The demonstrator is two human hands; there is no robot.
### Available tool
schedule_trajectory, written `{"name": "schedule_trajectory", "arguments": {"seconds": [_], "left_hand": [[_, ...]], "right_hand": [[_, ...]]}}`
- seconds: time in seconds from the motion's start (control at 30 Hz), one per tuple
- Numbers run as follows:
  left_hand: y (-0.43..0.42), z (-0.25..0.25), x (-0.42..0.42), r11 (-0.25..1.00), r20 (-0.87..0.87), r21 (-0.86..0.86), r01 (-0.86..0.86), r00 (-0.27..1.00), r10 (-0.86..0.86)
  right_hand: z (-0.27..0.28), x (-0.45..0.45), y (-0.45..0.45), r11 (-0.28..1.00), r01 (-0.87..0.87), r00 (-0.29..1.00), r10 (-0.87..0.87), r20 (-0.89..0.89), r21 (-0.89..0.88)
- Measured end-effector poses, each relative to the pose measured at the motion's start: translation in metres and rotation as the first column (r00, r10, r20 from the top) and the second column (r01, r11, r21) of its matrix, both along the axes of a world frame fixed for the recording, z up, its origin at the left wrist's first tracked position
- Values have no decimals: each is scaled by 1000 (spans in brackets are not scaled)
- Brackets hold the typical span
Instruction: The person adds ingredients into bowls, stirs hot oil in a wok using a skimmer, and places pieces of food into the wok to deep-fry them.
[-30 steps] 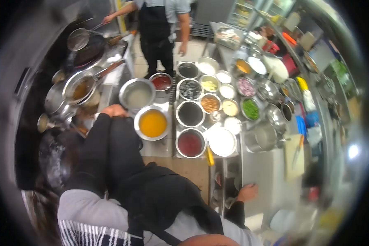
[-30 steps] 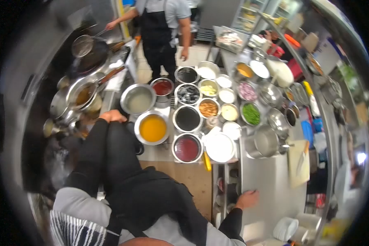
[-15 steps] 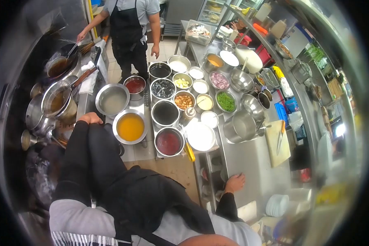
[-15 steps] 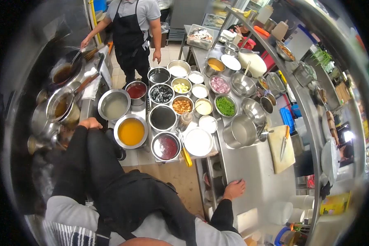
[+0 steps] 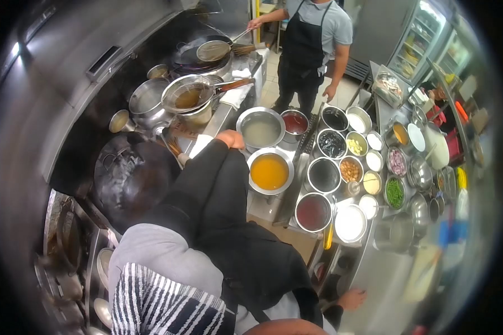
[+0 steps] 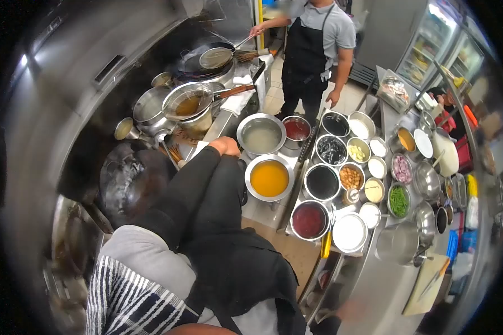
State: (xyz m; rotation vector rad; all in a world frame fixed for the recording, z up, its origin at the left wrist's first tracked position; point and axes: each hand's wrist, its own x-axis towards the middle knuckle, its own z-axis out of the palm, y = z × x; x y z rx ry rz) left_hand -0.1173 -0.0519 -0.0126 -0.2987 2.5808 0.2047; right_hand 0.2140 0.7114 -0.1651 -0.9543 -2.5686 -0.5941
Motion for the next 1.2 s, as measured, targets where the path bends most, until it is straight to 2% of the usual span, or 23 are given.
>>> {"name": "schedule_trajectory", "arguments": {"seconds": [0.03, 0.07, 0.1, 0.13, 0.2, 0.33, 0.4, 0.5, 0.67, 0.83, 1.2], "left_hand": [[0, -2, -1, 999, 56, 33, 7, 998, -9], [-1, -3, -3, 999, 88, 42, -4, 996, 0], [-2, -6, -4, 999, 84, 44, -5, 996, 1], [-4, -8, -4, 998, 89, 64, -24, 996, 18], [-5, -9, -5, 996, 97, 80, -41, 995, 33], [-4, -3, -4, 998, 90, 50, -26, 996, 21], [-4, -5, -5, 998, 68, 40, -38, 997, 35], [-5, -10, -7, 1000, 62, 15, -20, 998, 19], [-14, -26, -14, 1000, 59, 17, -22, 998, 21], [-8, -14, -9, 1000, 71, 30, -9, 997, 7], [-9, -10, -4, 1000, 61, 29, -5, 998, 3]], "right_hand": [[-6, 3, 9, 1000, -6, 1000, 6, -1, 1], [-15, 4, 16, 997, -10, 1000, 10, 0, 78], [-17, 2, 19, 988, -13, 1000, 13, -1, 153], [-20, 1, 22, 988, -12, 1000, 13, -4, 154], [-26, 3, 21, 994, 71, 997, -70, -26, 78], [-25, 6, 17, 997, 49, 995, -45, -85, 52], [-20, 4, 16, 993, 118, 993, -118, 9, 28], [-15, 5, 12, 995, 98, 995, -97, -37, 30], [-16, 2, 17, 994, 114, 993, -114, 13, 5], [-23, 3, 23, 993, 117, 993, -116, -25, 25], [-24, 5, 21, 993, 117, 992, -116, 41, -24]]}}
